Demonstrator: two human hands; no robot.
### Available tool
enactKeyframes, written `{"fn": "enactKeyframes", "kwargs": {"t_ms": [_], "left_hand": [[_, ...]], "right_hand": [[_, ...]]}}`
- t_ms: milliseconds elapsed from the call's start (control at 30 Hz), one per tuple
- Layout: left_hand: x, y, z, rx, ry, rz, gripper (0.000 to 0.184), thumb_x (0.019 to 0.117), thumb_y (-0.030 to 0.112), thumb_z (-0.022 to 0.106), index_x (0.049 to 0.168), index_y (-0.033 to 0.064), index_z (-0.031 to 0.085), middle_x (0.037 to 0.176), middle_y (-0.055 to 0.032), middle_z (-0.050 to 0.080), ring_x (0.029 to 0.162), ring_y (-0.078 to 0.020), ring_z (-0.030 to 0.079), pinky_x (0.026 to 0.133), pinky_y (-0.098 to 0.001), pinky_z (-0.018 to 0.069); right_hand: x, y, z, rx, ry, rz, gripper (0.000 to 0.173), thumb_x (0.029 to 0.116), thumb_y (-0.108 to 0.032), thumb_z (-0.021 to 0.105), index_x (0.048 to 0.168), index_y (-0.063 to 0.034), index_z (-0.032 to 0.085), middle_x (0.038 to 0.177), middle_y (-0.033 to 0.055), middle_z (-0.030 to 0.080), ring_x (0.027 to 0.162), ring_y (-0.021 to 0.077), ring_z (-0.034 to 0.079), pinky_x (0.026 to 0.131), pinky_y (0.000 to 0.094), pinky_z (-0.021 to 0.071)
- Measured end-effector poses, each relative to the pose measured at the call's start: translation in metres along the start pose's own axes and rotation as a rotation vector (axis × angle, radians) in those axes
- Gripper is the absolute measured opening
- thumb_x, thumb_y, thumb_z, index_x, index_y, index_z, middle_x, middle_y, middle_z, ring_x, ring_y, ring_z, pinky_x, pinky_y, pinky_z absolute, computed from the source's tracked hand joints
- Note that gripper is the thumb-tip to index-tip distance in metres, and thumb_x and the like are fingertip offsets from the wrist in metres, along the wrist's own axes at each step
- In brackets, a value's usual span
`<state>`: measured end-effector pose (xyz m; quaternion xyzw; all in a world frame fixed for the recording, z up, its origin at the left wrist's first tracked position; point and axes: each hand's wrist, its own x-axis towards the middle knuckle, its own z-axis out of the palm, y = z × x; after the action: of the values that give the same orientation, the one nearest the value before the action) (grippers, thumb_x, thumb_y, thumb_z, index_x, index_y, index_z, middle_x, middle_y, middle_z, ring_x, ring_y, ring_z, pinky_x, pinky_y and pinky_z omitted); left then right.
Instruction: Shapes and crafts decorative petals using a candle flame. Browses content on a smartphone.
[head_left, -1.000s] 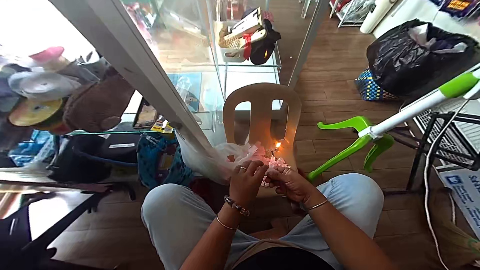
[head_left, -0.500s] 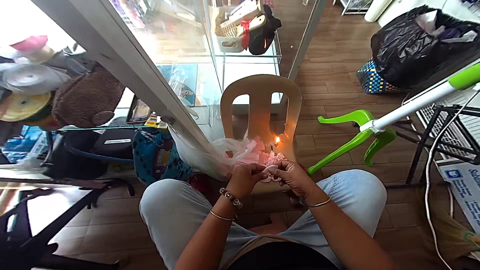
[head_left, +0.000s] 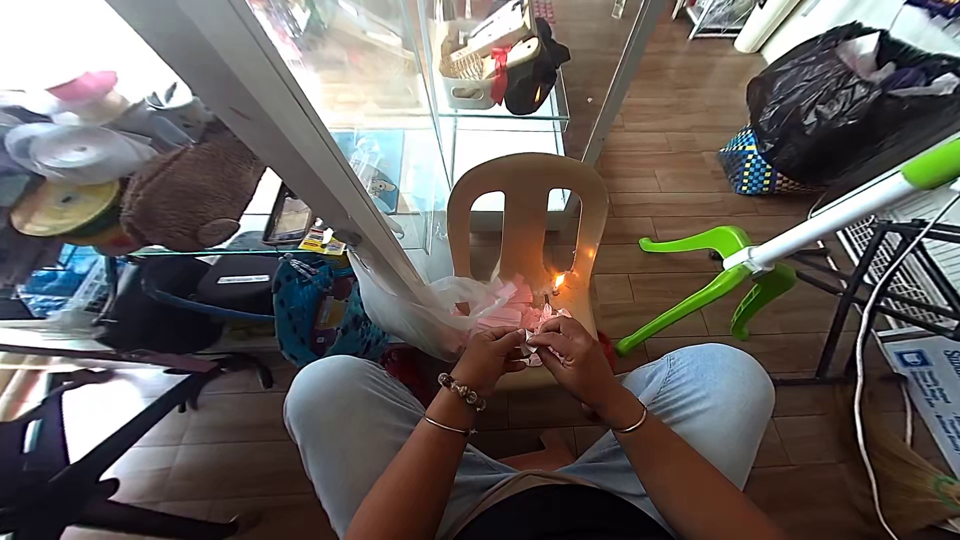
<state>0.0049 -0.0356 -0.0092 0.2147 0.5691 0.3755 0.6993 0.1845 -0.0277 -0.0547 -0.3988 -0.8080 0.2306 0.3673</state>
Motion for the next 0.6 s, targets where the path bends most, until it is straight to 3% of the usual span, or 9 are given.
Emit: {"fn": "enactKeyframes", "kwargs": {"t_ms": [133, 233, 300, 400, 500, 600], "left_hand": [[-0.001, 0.002, 0.0, -0.122, -0.029, -0.028, 0.016, 0.1067, 0.01, 0.052, 0.102, -0.0004, 0.063, 0.083, -0.007, 0.069, 0.069, -0.0133, 0.069, 0.067, -0.0271, 0.0604], [-0.002, 0.002, -0.003, -0.083, -0.094, 0.021, 0.009, 0.101, 0.001, 0.059, 0.109, -0.0016, 0.064, 0.088, -0.0058, 0.07, 0.075, -0.0118, 0.069, 0.073, -0.0261, 0.0604], [-0.002, 0.001, -0.003, -0.046, -0.117, 0.059, 0.017, 0.0958, -0.006, 0.064, 0.113, -0.003, 0.063, 0.095, -0.007, 0.07, 0.081, -0.0122, 0.07, 0.076, -0.0262, 0.0603], [-0.003, 0.0, -0.002, -0.034, -0.088, 0.085, 0.021, 0.0936, -0.009, 0.064, 0.114, -0.0035, 0.062, 0.096, -0.0071, 0.07, 0.081, -0.0126, 0.07, 0.076, -0.0265, 0.0602], [0.0, -0.002, 0.001, -0.073, -0.028, 0.108, 0.017, 0.0949, -0.008, 0.063, 0.112, -0.0036, 0.061, 0.093, -0.0077, 0.069, 0.078, -0.0133, 0.069, 0.075, -0.0271, 0.0603], [0.002, -0.006, 0.004, -0.148, 0.029, 0.124, 0.016, 0.095, -0.007, 0.064, 0.111, -0.0039, 0.061, 0.091, -0.0085, 0.069, 0.076, -0.0134, 0.069, 0.074, -0.0269, 0.0603]], "right_hand": [[0.001, 0.002, 0.001, -0.051, 0.017, -0.019, 0.02, 0.0974, -0.018, 0.062, 0.104, -0.0113, 0.079, 0.106, 0.0109, 0.071, 0.1, 0.0241, 0.067, 0.087, 0.0374, 0.0565], [0.001, 0.002, 0.0, -0.021, 0.021, -0.009, 0.022, 0.0977, -0.017, 0.061, 0.108, -0.0094, 0.079, 0.107, 0.0117, 0.07, 0.101, 0.024, 0.067, 0.088, 0.0378, 0.0563], [0.001, 0.001, -0.002, 0.037, 0.009, 0.031, 0.024, 0.098, -0.017, 0.059, 0.11, -0.0104, 0.078, 0.109, 0.011, 0.068, 0.096, 0.0181, 0.065, 0.083, 0.0321, 0.0557], [0.002, -0.005, -0.004, 0.313, 0.005, 0.168, 0.024, 0.0965, -0.013, 0.059, 0.112, -0.004, 0.076, 0.114, 0.0102, 0.063, 0.083, 0.0021, 0.058, 0.068, 0.0146, 0.0494], [0.004, -0.014, -0.008, 0.626, 0.022, 0.413, 0.027, 0.0982, -0.012, 0.059, 0.12, 0.003, 0.066, 0.114, 0.0092, 0.064, 0.085, 0.0057, 0.064, 0.071, 0.0196, 0.0551], [0.009, -0.022, -0.008, 0.822, 0.01, 0.665, 0.032, 0.0975, -0.014, 0.065, 0.124, 0.0024, 0.06, 0.106, 0.0085, 0.067, 0.08, 0.0105, 0.067, 0.064, 0.0234, 0.0569]]}}
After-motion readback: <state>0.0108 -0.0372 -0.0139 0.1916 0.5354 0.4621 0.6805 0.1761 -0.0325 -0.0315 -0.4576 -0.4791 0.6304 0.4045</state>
